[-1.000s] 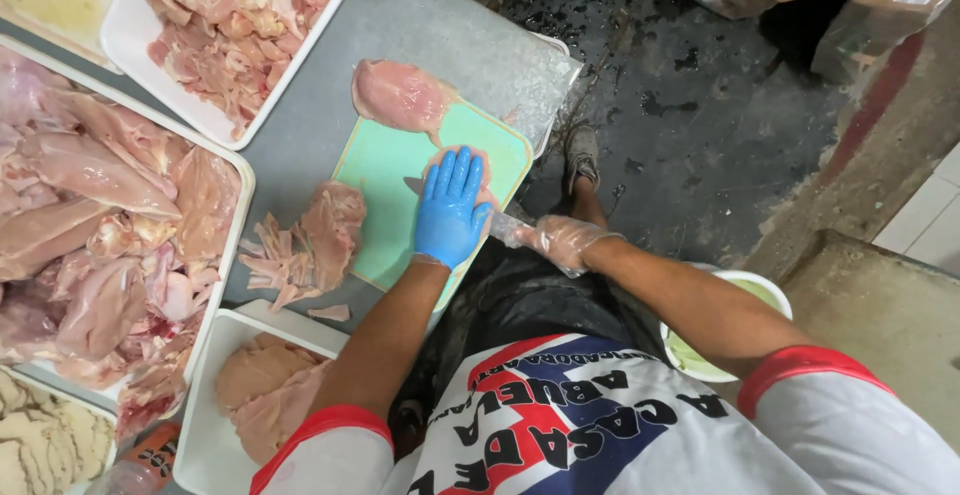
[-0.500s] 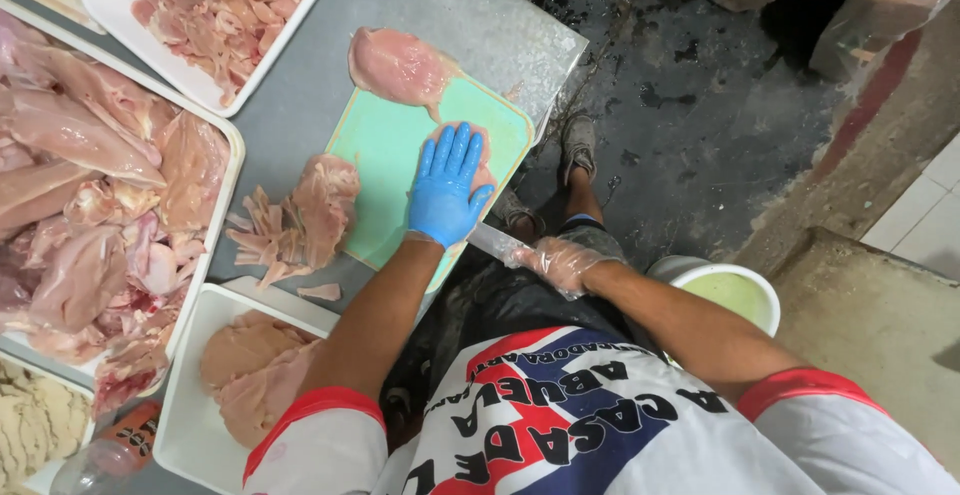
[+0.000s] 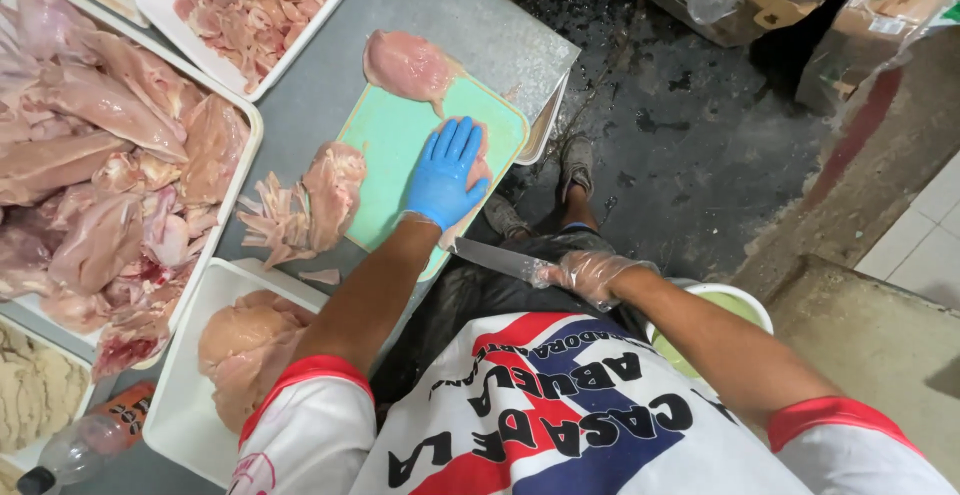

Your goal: Slicing raw chicken breasts into thin fillets using a knife on a cutting board in a food preparation area.

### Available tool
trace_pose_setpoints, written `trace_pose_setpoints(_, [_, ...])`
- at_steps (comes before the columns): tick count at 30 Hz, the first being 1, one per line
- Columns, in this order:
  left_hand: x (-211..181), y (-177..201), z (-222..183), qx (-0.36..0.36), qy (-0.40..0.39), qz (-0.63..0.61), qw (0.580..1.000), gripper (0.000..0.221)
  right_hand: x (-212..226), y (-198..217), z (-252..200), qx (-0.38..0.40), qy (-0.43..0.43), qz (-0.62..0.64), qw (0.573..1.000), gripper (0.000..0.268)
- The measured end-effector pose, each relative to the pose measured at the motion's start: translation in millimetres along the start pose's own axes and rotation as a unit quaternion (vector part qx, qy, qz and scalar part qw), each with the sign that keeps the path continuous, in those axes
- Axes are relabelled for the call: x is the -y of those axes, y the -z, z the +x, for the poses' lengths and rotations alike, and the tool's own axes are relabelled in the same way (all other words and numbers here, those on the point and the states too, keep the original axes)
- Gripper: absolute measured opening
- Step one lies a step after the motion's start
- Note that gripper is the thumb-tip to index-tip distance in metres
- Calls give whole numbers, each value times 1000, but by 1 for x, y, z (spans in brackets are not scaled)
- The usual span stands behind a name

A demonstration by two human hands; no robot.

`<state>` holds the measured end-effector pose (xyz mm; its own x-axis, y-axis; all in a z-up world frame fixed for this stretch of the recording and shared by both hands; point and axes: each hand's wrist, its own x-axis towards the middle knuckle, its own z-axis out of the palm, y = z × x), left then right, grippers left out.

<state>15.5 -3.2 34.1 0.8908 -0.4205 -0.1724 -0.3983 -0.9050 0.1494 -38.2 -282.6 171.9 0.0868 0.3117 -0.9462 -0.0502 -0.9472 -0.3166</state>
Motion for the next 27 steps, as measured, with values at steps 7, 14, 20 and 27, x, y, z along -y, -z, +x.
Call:
trace_pose_setpoints(7, [20,-83,53,-35,221,-10,975,28,21,13,-56,-5,-34,-88,996,81])
trace_pose_setpoints(14, [143,-106,-27,46,413,-288,863,51,-7,-1,-37,-40,-52,-49,997,92])
trace_pose_setpoints(20, [88,-30,-85,-65,447,-389,803,56,-8,-26,52,-108,-35,145,983,93])
trace_pose_setpoints(27, [72,2,-145,-243,474,-393,749,38,5,-25,64,-121,-36,141,982,81])
